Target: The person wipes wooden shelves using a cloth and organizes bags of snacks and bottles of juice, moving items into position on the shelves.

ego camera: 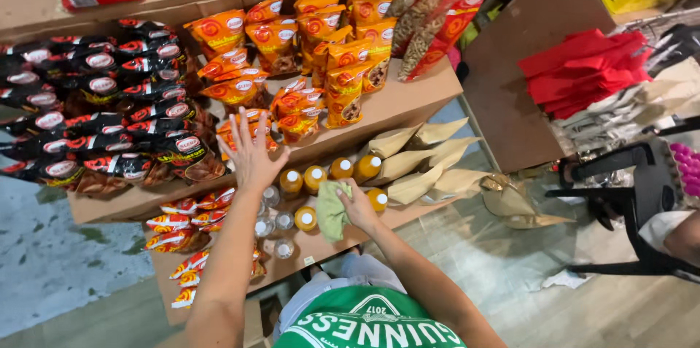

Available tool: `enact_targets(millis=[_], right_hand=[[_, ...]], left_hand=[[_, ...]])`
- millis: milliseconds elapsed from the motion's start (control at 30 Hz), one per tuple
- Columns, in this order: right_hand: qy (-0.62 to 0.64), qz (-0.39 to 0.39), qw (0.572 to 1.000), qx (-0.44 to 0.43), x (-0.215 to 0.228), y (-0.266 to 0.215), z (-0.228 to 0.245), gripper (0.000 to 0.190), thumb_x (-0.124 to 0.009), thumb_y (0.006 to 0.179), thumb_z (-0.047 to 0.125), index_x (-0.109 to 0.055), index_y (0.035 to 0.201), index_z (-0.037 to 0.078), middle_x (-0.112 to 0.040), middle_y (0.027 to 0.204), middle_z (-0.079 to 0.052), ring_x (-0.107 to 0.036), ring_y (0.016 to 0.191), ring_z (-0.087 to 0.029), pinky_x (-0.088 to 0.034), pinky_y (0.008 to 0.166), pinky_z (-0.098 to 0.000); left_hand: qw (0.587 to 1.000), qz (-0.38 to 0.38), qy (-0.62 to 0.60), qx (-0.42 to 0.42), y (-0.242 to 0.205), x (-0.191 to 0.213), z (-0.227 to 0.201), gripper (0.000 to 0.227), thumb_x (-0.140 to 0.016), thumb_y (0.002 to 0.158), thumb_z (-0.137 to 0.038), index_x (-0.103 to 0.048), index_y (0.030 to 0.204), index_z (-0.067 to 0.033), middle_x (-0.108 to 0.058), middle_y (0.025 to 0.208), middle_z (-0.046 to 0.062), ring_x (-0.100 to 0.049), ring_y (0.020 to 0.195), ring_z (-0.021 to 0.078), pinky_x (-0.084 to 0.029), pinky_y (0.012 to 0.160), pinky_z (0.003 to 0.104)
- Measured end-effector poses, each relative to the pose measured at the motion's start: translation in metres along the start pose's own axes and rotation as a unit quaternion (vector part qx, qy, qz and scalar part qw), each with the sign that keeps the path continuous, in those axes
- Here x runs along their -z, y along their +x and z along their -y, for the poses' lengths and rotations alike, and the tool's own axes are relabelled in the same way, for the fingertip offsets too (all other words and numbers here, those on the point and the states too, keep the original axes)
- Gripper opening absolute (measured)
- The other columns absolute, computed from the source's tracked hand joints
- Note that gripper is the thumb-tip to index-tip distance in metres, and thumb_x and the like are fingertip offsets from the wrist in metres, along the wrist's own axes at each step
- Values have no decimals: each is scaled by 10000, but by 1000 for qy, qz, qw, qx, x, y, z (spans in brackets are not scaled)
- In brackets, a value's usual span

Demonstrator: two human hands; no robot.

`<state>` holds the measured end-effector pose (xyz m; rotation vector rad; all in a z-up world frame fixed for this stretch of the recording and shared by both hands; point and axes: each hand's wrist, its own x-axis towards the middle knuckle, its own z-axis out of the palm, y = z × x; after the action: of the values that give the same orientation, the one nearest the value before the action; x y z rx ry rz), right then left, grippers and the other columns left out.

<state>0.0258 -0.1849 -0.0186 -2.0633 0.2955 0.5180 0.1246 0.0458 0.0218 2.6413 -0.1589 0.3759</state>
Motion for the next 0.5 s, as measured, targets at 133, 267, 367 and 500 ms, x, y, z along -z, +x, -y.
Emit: enact_targets(millis=[133,267,367,500], right_hand=[[56,-3,998,24,3,10,-2,396,-546,1027,218,-509,1410,310,-555,1410,-312,-531,1316,-509,-439,1124,-567],[122,-71,989,53,12,29,4,447,-581,951,71,-527,1379,189,-590,1267,-337,-585,1207,-516,-485,1023,-577],[151,-85,983,68,22,37,-4,452,-632,909,95,-578,1342,214,-614,1189,-268,-619,1123,-448,-500,966,-540],[172,-94,979,54,43,57,-13,426,-700,874,184,-638,1292,240,-621,1071,-136,-617,993,-304,-501,892,-437]], left_hand=[[999,-19,-9,-24,7,-8,-15,1070,-807,731,-483,-277,1639,-283,-85,1720,165,-66,1571,423,-74,1135,785],[995,-40,-24,-86,30,-7,-53,1012,-813,726,-432,-356,1608,-238,-167,1700,204,-127,1561,442,-104,1122,784],[992,-34,-34,-118,40,-19,-79,993,-793,731,-430,-363,1600,-214,-193,1692,210,-125,1561,443,-103,1124,795],[988,-37,-18,-152,66,-46,-119,1051,-823,733,-318,-302,1626,-130,-165,1698,243,-149,1560,435,-105,1143,776]])
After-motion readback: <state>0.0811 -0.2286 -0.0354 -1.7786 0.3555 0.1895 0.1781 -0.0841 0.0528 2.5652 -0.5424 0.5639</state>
